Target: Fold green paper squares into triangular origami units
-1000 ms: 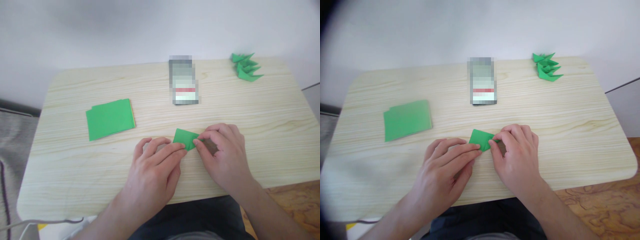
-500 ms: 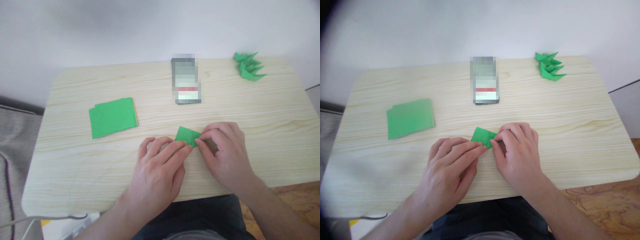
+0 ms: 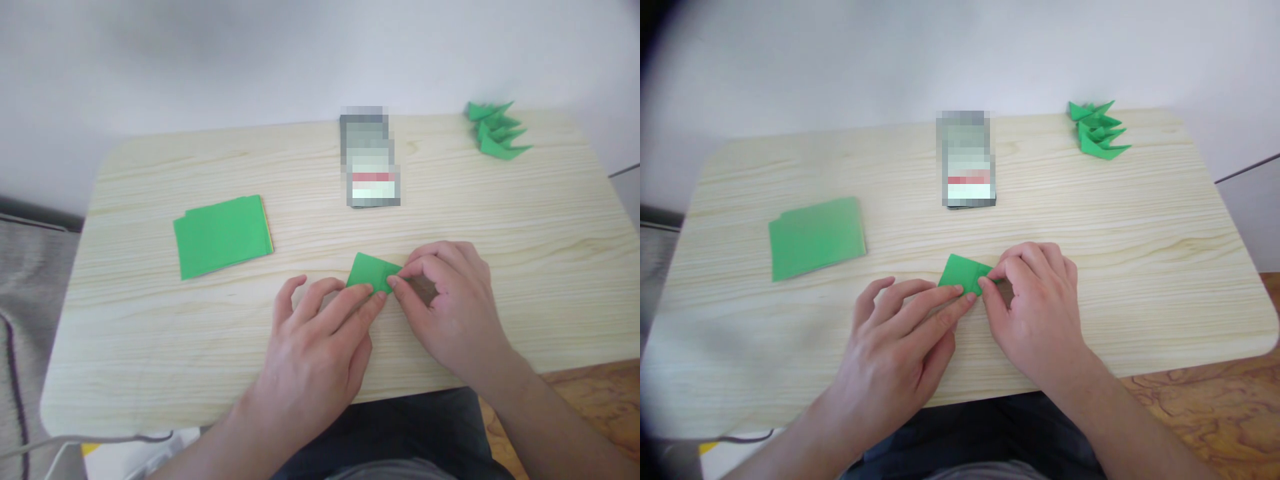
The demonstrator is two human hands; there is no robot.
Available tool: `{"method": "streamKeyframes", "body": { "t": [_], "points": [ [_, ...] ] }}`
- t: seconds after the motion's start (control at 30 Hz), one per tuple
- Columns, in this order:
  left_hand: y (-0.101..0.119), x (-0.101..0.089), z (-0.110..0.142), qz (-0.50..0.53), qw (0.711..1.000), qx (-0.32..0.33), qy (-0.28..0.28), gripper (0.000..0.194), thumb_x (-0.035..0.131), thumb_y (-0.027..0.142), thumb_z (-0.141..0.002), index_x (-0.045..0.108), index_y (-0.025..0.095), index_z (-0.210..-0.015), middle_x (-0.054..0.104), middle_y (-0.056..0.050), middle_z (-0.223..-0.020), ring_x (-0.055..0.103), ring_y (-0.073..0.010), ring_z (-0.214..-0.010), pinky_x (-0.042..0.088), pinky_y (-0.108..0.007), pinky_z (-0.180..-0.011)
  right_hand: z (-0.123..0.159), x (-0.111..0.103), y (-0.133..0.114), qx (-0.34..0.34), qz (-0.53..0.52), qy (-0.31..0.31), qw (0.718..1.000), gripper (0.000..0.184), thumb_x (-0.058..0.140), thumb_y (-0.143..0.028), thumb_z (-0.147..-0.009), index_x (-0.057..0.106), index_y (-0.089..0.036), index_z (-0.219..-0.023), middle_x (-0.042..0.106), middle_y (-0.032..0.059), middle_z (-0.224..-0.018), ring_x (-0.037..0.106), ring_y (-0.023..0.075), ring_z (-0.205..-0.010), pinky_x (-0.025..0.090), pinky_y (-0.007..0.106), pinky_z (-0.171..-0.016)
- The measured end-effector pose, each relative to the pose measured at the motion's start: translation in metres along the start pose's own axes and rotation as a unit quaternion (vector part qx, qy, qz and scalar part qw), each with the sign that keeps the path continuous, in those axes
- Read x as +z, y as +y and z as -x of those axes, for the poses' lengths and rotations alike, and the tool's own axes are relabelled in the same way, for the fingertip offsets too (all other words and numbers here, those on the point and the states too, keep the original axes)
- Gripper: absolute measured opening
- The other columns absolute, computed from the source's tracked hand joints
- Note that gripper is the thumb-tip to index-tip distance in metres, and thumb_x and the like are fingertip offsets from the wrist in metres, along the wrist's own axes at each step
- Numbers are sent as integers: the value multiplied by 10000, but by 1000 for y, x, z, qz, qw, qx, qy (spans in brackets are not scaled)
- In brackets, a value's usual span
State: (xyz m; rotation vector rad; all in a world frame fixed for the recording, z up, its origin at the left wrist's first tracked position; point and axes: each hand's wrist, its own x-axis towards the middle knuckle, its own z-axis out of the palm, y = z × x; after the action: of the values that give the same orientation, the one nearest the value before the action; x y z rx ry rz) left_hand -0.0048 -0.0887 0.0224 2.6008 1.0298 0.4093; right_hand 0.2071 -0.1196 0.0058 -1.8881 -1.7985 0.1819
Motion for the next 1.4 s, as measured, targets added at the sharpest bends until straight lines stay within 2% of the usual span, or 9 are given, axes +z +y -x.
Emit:
{"method": "streamKeyframes", "body": {
  "t": [0.27, 0.63, 1.4],
  "points": [
    [6, 4, 6, -13, 1000, -4, 16, 422, 630, 250, -985, 654, 321, -1400, 724, -12, -1358, 621, -257, -1214, 228, -587, -1236, -1, 1, -7, 38, -5, 7, 999, 75, 722, -244, -871, 651, -239, -848, 698, 60, -992, 590, 286, -1008, 422, 475, -896],
    [12, 5, 7, -25, 999, -13, 34, 423, 648, 262, -977, 656, 312, -1397, 733, 2, -1347, 653, -237, -1198, 112, -605, -1295, -2, 2, -11, 58, -10, 9, 998, 81, 721, -237, -865, 648, -237, -829, 697, 57, -997, 585, 288, -1013, 415, 484, -917],
    [15, 7, 7, -43, 999, -4, 29, 410, 626, 289, -985, 661, 307, -1393, 714, 7, -1379, 666, -260, -1154, 81, -679, -1288, -1, 3, -10, 66, -15, 12, 998, 112, 746, -239, -845, 641, -246, -803, 703, 42, -1002, 584, 284, -1019, 411, 477, -916]
  ]
}}
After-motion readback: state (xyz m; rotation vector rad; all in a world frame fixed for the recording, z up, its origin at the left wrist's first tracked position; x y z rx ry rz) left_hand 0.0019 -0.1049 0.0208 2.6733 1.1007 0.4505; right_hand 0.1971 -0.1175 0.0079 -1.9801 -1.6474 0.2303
